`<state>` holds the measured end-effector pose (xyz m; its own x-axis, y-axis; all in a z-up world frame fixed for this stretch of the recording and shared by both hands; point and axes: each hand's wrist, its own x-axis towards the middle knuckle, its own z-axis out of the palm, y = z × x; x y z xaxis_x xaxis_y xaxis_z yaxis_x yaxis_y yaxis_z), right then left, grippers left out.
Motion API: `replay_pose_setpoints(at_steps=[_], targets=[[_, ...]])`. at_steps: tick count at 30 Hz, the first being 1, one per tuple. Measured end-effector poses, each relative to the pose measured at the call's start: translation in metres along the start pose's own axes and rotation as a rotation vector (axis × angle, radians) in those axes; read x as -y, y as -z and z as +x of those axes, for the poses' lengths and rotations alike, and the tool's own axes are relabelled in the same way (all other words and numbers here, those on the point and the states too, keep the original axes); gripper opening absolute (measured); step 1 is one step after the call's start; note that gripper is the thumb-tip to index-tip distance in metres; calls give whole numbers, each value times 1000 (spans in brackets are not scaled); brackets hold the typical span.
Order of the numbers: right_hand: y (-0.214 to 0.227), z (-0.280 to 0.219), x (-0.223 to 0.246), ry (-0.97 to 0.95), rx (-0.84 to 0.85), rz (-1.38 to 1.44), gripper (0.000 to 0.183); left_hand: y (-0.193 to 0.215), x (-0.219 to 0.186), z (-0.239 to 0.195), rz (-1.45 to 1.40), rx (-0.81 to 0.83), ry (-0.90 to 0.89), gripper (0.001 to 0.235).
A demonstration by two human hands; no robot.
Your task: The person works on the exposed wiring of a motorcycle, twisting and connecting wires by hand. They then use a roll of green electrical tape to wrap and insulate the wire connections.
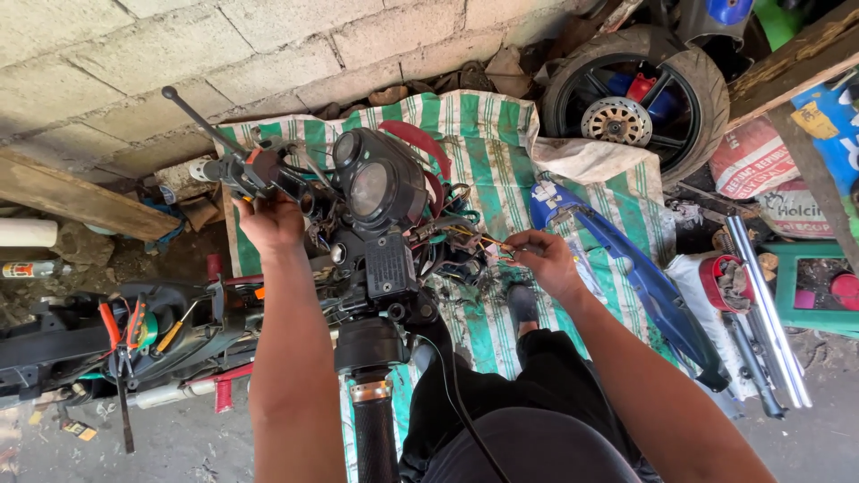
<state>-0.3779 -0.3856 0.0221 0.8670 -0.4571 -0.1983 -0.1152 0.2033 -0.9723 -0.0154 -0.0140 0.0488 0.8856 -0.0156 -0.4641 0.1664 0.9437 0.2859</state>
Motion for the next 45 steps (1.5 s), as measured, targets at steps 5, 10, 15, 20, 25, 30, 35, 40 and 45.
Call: replay_pose_setpoints(at_steps=[5,10,15,20,25,30,35,40,45], targets=[[-3,-8,-5,15,9,2,24,4,-11,-69,133,-44,-7,88],[9,6,-2,-26,100,61,23,148,-26,-121,302,-409,-493,38],[35,21,3,-36,360,20,17,218,75,-281,967,-552,-362,36],[41,31,27,-48,453,-31,17,164,234,-350,1225,-214,-255,21],[54,58,28,17,460,-238,17,45,299,-340,1284,-14,-357,42],[45,56,57,-18,498,-155,18,25,329,-308,1172,-37,-302,40],[38,59,75,-28,543,-106,17,28,341,-301,1162,-64,-358,34],[42,67,61,28,656,-48,18,16,347,-301,1102,-66,-468,27],[52,75,47,124,708,-172,22,21,359,-292,1062,-125,-503,35]])
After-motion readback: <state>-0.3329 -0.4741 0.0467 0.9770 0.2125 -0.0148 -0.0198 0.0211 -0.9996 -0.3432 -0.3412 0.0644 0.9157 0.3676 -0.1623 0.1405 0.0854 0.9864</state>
